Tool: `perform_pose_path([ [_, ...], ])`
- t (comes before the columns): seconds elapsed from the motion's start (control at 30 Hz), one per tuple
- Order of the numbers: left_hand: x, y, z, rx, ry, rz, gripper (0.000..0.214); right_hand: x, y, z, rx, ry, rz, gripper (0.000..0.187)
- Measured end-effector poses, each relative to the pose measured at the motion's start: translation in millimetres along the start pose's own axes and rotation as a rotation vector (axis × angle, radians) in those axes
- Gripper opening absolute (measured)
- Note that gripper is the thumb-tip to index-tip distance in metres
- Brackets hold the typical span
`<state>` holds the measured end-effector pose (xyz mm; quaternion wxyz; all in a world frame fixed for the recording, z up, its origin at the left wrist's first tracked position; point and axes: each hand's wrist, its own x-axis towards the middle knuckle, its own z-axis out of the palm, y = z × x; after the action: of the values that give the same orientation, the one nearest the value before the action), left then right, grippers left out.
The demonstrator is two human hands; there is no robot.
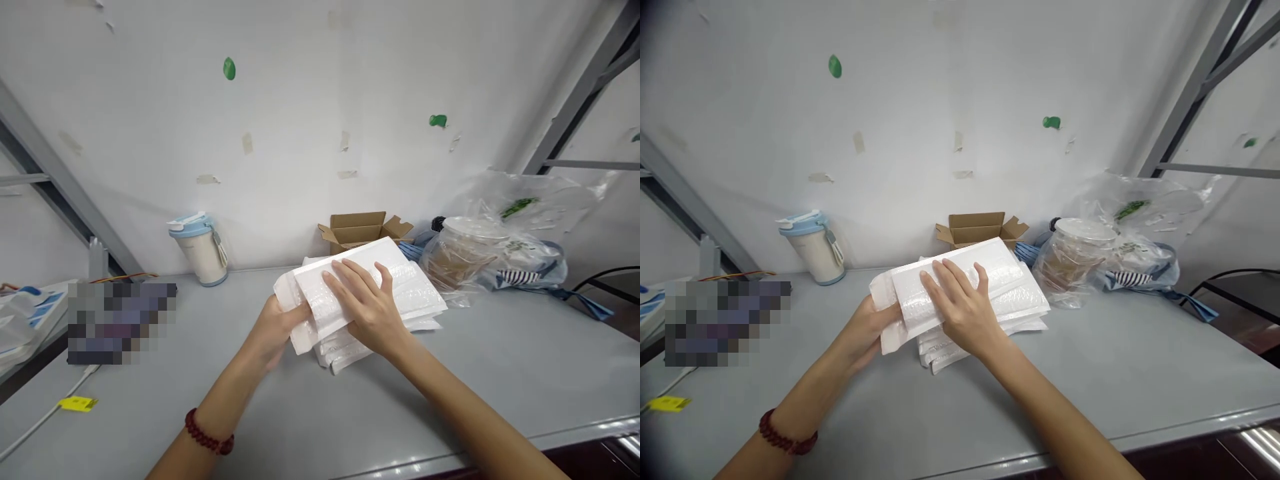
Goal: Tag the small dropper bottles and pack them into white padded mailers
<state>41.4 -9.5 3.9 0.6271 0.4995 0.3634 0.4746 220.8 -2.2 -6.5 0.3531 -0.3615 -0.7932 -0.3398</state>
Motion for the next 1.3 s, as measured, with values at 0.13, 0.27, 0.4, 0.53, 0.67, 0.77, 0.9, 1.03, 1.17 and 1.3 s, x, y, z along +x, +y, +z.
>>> perform_pose_path([
  [0.13, -1, 5, -7.2, -0.017, -0.146, -0.031, 0.058, 0, -2, -2, 0.04, 0.003, 0.008, 0.061],
  [0.27, -1, 7, -5.8, 0.012, -0.088, -0.048, 0.052, -1, -5, 0, 0.066, -0.01, -0.003, 0.056],
  [0.4, -4, 4, 5.6, 0.058, 0.118, -0.057, 0.038, -3, -8, 3, 0.083, -0.028, -0.035, 0.053],
  [0.53, -3, -3, 14.0, 0.068, 0.259, -0.028, 0.032, -4, -14, 5, 0.081, 0.006, -0.087, 0.044],
  [0.67, 1, -9, 13.6, 0.083, 0.343, -0.043, 0.027, -4, -18, 4, 0.081, 0.0, -0.156, 0.037],
  [0.77, 3, -12, 12.0, 0.081, 0.369, -0.056, 0.026, -5, -20, 3, 0.079, 0.007, -0.184, 0.035],
  [0.9, 4, -13, 8.1, 0.118, 0.32, -0.089, 0.021, -5, -20, 2, 0.042, -0.039, -0.186, 0.035],
  [1.03, 3, -6, -1.4, 0.133, 0.168, -0.104, 0.017, -5, -15, 2, 0.023, -0.095, -0.168, 0.036],
  [1.17, 2, 5, -10.0, 0.088, 0.061, -0.12, 0.024, -4, -9, 3, 0.039, -0.044, -0.11, 0.036],
  [1.3, 2, 9, -12.1, 0.06, 0.086, -0.091, 0.036, -2, -8, 4, 0.036, 0.002, -0.088, 0.033],
])
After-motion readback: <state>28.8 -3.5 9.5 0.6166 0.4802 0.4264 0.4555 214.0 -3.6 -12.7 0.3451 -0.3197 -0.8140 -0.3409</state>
